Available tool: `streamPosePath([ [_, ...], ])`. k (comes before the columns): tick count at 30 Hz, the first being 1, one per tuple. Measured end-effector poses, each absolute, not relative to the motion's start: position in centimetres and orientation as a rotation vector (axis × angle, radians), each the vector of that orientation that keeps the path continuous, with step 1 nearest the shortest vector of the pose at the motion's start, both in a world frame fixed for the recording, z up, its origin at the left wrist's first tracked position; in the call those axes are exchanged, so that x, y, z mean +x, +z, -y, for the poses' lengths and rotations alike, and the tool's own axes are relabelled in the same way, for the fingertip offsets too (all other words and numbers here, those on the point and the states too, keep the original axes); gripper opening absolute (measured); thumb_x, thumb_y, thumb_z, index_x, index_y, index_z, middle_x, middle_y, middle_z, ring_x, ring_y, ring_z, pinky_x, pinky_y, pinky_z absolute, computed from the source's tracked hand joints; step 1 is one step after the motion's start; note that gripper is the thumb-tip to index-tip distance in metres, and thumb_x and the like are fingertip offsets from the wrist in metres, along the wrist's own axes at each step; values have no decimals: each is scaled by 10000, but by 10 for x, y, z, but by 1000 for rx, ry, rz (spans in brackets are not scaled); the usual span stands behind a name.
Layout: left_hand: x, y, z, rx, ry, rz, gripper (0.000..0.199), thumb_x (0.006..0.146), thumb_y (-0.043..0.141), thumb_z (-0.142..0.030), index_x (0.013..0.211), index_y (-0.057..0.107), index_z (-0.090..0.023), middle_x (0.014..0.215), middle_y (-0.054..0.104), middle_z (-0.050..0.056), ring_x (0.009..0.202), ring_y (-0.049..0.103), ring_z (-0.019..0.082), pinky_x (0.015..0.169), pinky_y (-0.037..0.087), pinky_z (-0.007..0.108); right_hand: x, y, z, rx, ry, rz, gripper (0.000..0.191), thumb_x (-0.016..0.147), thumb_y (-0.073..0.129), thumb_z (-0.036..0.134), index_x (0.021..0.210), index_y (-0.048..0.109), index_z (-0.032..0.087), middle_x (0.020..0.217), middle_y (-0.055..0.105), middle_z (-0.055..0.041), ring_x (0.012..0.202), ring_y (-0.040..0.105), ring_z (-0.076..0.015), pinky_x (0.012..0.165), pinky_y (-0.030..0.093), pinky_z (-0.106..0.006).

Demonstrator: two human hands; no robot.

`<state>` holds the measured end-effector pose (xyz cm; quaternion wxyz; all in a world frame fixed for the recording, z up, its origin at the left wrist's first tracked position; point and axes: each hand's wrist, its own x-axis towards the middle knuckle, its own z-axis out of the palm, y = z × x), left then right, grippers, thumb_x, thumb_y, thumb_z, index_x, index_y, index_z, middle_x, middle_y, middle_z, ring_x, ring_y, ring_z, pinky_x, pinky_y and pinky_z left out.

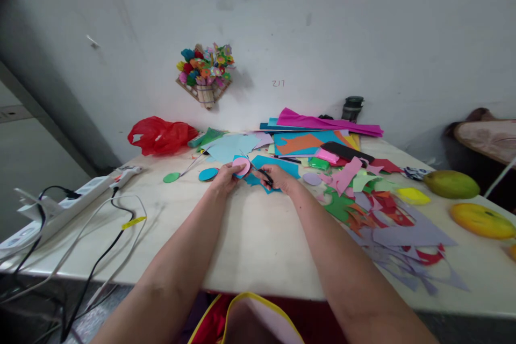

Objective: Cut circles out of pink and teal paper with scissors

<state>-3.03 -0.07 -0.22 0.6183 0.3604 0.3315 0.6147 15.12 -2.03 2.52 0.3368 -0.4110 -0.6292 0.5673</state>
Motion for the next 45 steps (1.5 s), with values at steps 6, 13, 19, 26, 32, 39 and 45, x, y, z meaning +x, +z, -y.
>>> streamPosePath([
  [6, -30, -3, -1, 824, 1433, -782, 224, 540, 824, -111, 710, 681, -89, 712, 706, 83, 617, 639, 161, 696, 528, 302, 151, 24, 20, -1034, 1437, 1703, 340, 732, 667, 457, 641, 489, 182, 489, 556, 6, 354, 458, -70, 289, 214, -181],
  [13, -30, -5, -2, 837, 1439, -771, 234, 522, 829, -128, 704, 689, -87, 718, 709, 88, 622, 634, 161, 659, 524, 287, 148, 27, 24, -1077, 1442, 1655, 319, 728, 684, 384, 602, 465, 190, 455, 512, 21, 344, 422, -67, 297, 258, -183],
  [19, -30, -5, -2, 833, 1443, -779, 250, 516, 838, -136, 709, 688, -86, 705, 705, 89, 616, 636, 162, 659, 524, 284, 146, 29, 25, -1121, 1444, 1618, 283, 733, 674, 344, 612, 472, 187, 449, 501, 27, 332, 415, -68, 303, 248, -184],
  [26, -29, -2, 0, 826, 1442, -785, 230, 522, 838, -131, 696, 695, -83, 700, 709, 91, 614, 633, 161, 659, 528, 285, 148, 23, 21, -1056, 1464, 1627, 293, 757, 640, 396, 633, 479, 186, 472, 527, 15, 333, 431, -71, 300, 208, -185],
  [32, -29, -2, 0, 834, 1439, -759, 240, 511, 834, -124, 697, 692, -72, 691, 707, 88, 604, 635, 155, 652, 526, 273, 149, 20, 18, -1060, 1456, 1664, 341, 732, 680, 466, 669, 494, 187, 483, 531, 23, 341, 443, -70, 296, 190, -181],
  [39, -29, -2, 0, 830, 1441, -771, 233, 530, 831, -123, 706, 687, -73, 687, 702, 71, 593, 633, 143, 646, 517, 266, 148, 20, 18, -1056, 1454, 1652, 320, 717, 685, 441, 670, 499, 185, 474, 523, 33, 330, 431, -63, 288, 184, -176],
  [45, -29, -2, -1, 836, 1437, -784, 222, 535, 824, -121, 707, 690, -75, 688, 707, 80, 604, 636, 149, 655, 523, 266, 147, 21, 19, -1067, 1425, 1660, 263, 732, 667, 384, 677, 514, 177, 468, 523, 37, 321, 424, -58, 280, 184, -171],
])
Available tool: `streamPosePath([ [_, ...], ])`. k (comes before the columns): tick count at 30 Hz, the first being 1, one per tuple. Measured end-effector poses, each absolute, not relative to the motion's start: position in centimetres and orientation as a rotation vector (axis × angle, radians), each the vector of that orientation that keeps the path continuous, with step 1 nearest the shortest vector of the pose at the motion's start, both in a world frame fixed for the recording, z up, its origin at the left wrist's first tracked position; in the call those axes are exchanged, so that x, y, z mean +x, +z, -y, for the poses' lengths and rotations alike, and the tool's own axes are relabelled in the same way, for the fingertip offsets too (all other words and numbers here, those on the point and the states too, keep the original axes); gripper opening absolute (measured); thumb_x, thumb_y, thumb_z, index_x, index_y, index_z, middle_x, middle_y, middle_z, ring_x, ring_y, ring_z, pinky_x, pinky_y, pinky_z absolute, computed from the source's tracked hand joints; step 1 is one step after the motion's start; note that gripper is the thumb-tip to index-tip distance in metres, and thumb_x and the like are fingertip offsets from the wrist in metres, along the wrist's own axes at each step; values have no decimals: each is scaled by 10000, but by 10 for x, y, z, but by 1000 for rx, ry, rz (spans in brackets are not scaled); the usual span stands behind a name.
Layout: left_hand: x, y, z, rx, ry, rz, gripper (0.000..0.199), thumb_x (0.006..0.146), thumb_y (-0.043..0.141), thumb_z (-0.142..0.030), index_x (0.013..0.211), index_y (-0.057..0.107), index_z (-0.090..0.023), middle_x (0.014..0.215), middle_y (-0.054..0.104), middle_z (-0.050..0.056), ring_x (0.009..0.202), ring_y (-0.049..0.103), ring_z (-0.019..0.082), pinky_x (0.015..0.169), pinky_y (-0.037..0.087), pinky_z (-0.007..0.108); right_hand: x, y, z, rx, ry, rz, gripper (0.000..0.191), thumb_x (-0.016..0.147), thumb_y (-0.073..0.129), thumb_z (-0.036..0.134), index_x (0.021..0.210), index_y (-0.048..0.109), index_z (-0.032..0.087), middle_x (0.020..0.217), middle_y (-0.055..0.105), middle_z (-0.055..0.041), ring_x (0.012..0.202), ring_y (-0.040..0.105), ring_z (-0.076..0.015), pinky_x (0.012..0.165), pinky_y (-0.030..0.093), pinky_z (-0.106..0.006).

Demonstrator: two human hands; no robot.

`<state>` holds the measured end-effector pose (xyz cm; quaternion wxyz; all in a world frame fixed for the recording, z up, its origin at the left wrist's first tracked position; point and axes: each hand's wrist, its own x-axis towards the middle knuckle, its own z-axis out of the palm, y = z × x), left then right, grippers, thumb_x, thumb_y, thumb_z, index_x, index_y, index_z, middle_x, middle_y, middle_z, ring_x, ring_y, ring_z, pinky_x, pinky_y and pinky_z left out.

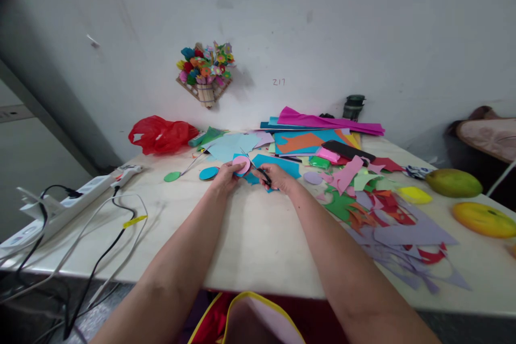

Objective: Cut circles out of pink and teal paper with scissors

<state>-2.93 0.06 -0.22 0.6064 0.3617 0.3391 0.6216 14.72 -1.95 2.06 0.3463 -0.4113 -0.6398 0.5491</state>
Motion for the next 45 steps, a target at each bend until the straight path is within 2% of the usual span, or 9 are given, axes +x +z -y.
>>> streamPosePath([
  [6, -30, -1, 1, 840, 1423, -773, 190, 555, 810, -106, 697, 689, -70, 686, 706, 81, 604, 637, 143, 658, 522, 255, 148, 21, 21, -1072, 1426, 1661, 238, 749, 650, 357, 675, 514, 177, 464, 528, 34, 317, 425, -61, 275, 177, -172],
  [16, -34, -1, 0, 845, 1385, -774, 207, 566, 809, -97, 731, 687, -70, 716, 714, 98, 660, 670, 184, 732, 543, 300, 148, 25, 22, -1095, 1462, 1652, 238, 751, 643, 320, 641, 487, 179, 439, 513, 33, 308, 414, -60, 275, 173, -169],
  [31, -34, -3, 1, 895, 1334, -769, 217, 562, 817, -107, 737, 696, -65, 742, 725, 114, 671, 680, 194, 757, 558, 319, 153, 23, 20, -1074, 1449, 1726, 386, 688, 731, 480, 678, 487, 182, 476, 531, 31, 343, 432, -60, 272, 182, -161],
  [36, -34, -1, 2, 900, 1324, -761, 203, 581, 812, -112, 736, 688, -68, 744, 723, 120, 708, 698, 219, 787, 561, 352, 152, 26, 21, -1090, 1455, 1694, 354, 680, 728, 435, 665, 480, 183, 462, 514, 37, 331, 422, -58, 277, 173, -163],
  [41, -35, -1, 2, 909, 1319, -771, 201, 582, 801, -96, 750, 696, -58, 763, 729, 134, 761, 709, 238, 808, 557, 349, 151, 26, 21, -1088, 1502, 1637, 309, 680, 708, 378, 642, 464, 192, 431, 489, 48, 322, 404, -64, 294, 248, -175],
  [45, -37, -2, 1, 928, 1306, -770, 203, 588, 788, -105, 766, 706, -49, 793, 735, 152, 783, 712, 253, 795, 562, 347, 152, 24, 19, -1084, 1490, 1656, 297, 687, 705, 365, 643, 466, 195, 426, 485, 48, 324, 394, -66, 300, 257, -178],
])
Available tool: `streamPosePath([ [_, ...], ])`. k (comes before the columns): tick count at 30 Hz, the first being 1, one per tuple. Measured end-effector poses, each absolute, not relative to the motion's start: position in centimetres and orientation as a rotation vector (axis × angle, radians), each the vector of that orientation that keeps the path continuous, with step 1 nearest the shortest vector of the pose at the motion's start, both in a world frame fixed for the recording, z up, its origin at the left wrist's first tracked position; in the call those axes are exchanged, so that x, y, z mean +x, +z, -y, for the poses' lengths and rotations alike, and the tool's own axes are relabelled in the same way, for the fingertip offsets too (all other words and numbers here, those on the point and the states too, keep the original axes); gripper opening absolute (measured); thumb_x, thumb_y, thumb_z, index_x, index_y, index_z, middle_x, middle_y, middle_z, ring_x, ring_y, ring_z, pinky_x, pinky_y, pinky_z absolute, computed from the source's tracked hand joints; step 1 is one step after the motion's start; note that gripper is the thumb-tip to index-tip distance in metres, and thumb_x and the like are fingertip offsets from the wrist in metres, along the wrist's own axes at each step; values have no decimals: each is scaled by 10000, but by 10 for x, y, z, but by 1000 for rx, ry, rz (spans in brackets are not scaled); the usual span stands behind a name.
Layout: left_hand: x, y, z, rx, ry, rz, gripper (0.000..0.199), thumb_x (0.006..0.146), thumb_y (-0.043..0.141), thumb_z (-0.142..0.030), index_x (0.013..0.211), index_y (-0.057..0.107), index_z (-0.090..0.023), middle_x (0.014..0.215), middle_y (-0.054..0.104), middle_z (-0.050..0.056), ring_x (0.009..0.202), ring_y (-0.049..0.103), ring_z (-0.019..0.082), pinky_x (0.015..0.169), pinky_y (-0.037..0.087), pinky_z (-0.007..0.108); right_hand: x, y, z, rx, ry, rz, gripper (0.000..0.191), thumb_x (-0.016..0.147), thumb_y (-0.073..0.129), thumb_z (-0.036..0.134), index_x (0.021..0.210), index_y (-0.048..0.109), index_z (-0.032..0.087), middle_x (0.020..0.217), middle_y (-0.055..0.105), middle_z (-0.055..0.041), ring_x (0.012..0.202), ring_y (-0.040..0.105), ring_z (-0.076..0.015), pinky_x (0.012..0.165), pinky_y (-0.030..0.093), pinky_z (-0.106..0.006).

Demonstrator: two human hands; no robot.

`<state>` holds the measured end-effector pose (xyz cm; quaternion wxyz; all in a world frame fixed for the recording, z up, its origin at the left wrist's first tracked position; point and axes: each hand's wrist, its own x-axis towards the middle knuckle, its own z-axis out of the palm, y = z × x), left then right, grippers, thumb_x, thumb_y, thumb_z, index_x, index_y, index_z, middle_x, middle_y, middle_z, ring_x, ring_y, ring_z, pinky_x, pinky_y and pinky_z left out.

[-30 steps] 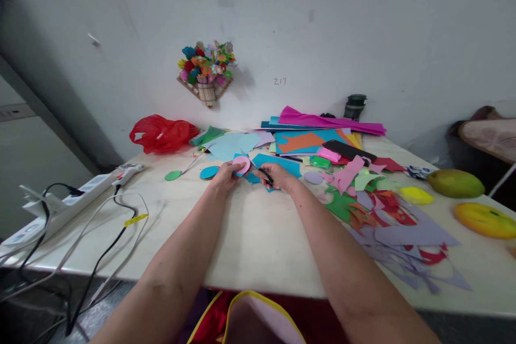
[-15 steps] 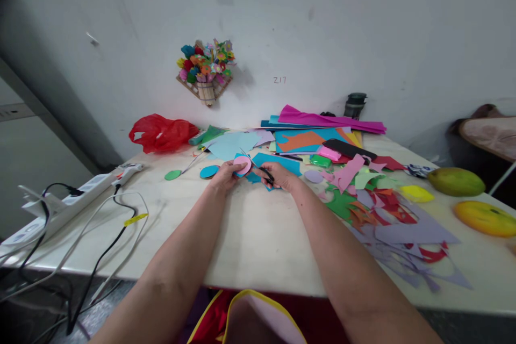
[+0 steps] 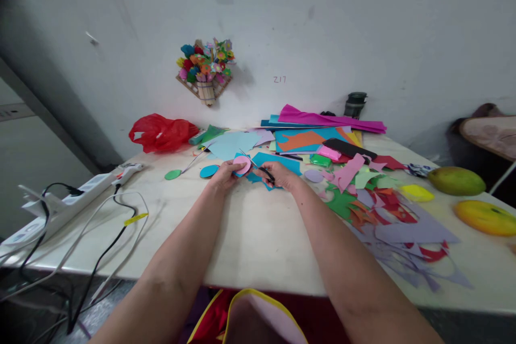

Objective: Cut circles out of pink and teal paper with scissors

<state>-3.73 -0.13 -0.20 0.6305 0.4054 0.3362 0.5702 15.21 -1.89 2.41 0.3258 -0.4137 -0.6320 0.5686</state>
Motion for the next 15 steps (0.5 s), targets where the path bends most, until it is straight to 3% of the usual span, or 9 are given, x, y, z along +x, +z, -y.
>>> streamPosePath([
  [15, -40, 3, 6, 877, 1240, -789, 154, 619, 744, -40, 764, 697, -62, 824, 739, 163, 821, 724, 286, 814, 587, 381, 157, 25, 19, -1067, 1493, 1724, 248, 697, 681, 351, 623, 513, 184, 418, 503, 39, 330, 392, -65, 322, 276, -172],
])
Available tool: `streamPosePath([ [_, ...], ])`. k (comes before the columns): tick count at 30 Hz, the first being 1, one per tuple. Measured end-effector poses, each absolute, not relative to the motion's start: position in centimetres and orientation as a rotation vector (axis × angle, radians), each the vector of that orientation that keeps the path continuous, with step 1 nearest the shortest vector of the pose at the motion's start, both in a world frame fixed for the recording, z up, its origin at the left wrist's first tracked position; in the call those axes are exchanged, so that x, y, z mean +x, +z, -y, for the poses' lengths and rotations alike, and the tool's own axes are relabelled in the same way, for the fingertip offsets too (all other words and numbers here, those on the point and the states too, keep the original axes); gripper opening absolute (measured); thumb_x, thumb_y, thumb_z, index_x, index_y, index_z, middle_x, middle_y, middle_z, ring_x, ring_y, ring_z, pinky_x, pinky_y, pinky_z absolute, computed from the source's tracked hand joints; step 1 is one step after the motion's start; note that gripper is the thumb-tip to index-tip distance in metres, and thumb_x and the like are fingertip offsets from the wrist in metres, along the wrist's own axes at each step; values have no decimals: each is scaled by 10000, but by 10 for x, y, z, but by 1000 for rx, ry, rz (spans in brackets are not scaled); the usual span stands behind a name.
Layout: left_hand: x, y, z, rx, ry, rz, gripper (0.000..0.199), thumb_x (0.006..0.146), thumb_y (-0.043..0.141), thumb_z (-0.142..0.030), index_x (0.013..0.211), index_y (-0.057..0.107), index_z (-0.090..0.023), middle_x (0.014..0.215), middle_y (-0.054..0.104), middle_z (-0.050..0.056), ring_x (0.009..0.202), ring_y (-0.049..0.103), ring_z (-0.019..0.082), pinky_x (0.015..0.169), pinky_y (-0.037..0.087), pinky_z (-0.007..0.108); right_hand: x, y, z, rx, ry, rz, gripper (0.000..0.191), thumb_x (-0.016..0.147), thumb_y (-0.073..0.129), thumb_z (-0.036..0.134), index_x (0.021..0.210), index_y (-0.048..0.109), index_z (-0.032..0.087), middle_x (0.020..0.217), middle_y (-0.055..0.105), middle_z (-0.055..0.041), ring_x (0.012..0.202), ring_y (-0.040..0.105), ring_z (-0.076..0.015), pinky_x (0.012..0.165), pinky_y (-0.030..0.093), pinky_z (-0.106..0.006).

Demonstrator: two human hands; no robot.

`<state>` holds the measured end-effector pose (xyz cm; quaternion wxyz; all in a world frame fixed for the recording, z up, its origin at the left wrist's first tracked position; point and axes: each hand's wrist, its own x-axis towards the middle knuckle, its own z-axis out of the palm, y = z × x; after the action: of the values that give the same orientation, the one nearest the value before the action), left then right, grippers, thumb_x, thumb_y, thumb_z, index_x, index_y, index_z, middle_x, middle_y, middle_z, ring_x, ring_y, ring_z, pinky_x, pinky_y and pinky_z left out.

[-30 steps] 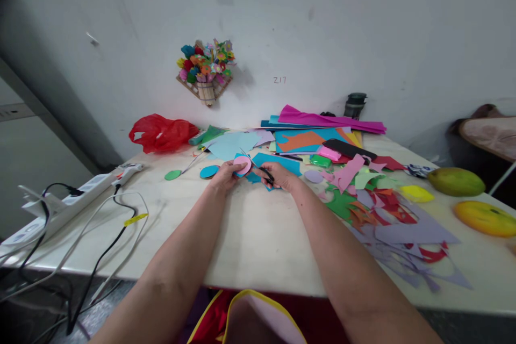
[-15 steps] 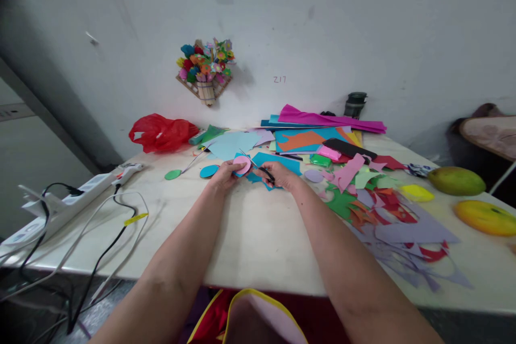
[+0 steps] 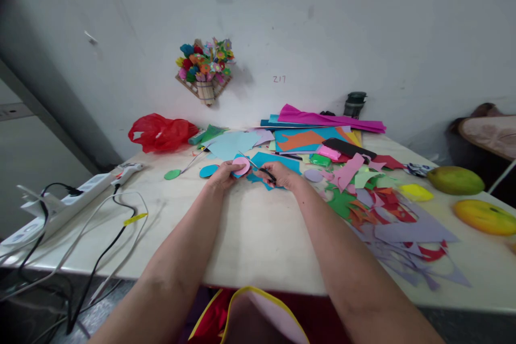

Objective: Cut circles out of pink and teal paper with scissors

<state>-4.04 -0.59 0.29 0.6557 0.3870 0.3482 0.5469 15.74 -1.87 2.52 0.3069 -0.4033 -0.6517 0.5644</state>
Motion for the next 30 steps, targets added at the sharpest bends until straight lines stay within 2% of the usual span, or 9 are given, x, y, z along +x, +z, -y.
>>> streamPosePath([
  [8, -40, 4, 6, 870, 1233, -792, 178, 624, 719, -15, 795, 693, -58, 854, 739, 166, 856, 718, 283, 823, 587, 380, 160, 25, 17, -1056, 1494, 1750, 239, 671, 680, 350, 631, 511, 187, 417, 504, 42, 324, 381, -67, 323, 265, -181],
  [21, -40, 8, 11, 870, 1218, -842, 175, 640, 699, -19, 812, 693, -51, 770, 728, 155, 748, 720, 270, 752, 592, 364, 164, 17, 10, -1045, 1416, 1800, 290, 652, 745, 385, 644, 548, 172, 435, 521, 38, 333, 385, -59, 318, 253, -179],
  [30, -43, -1, 4, 974, 1166, -850, 117, 650, 730, -59, 762, 701, -45, 733, 723, 167, 706, 716, 267, 675, 577, 327, 169, 20, 11, -1064, 1384, 1832, 262, 666, 754, 344, 646, 562, 168, 433, 489, 49, 345, 369, -57, 322, 267, -190],
])
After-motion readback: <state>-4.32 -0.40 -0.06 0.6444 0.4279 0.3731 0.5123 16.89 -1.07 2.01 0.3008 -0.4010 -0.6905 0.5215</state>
